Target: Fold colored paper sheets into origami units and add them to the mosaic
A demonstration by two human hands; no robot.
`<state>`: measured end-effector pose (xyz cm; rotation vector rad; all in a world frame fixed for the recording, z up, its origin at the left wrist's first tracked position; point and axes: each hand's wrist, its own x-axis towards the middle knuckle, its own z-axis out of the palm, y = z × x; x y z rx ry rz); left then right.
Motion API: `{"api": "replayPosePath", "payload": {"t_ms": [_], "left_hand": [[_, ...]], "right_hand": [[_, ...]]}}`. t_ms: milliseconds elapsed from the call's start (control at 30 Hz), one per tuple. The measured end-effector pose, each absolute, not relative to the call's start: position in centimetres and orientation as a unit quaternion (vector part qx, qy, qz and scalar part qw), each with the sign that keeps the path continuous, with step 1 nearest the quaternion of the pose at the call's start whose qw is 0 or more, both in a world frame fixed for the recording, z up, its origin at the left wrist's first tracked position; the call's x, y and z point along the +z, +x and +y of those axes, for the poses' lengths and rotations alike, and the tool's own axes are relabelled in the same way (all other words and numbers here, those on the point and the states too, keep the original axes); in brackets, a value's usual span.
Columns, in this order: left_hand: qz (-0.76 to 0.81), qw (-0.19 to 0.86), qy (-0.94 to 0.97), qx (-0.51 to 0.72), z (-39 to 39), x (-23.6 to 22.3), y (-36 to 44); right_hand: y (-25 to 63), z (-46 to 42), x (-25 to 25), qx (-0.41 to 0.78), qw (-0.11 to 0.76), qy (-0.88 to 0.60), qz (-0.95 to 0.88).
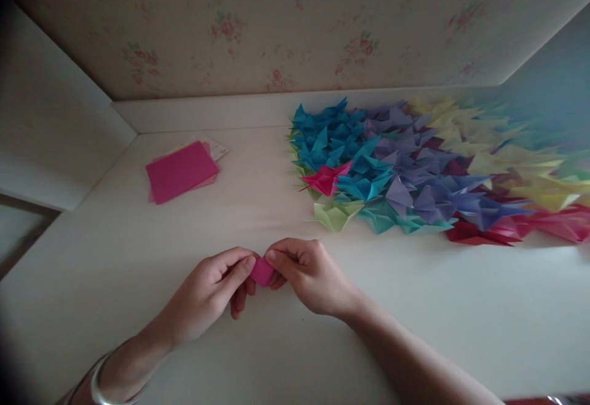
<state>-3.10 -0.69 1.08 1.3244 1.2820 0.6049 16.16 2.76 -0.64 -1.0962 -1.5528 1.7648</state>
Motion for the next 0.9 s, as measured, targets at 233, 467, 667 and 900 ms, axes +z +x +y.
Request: {"api": "replayPosePath", "payload": {"t_ms": [233,467,667,900], "left_hand": [[0.556,0.282,0.729,0.283,-1.3,0.8,-2.8],[0.491,0.124,0.807,0.303,-1.8,-0.5,-3.1],[0.477,0.077,0.821,0.305,-1.9,-0.6,-3.2],[0.483,0.095,0.812,0.314,-1.9,-1.1,-3.4]], "right_hand": [[15.9,2.7,-0.8,0.618,0.286,-0.394,-0.618],[16.3,2.7,-0.5,0.554,0.303,-0.374,-0.680],[16.4,2.6,-0.3,0.439,0.320,-0.342,-0.767],[16.6,2.6,-1.1,0.370,0.305,-0.327,-0.814]]}}
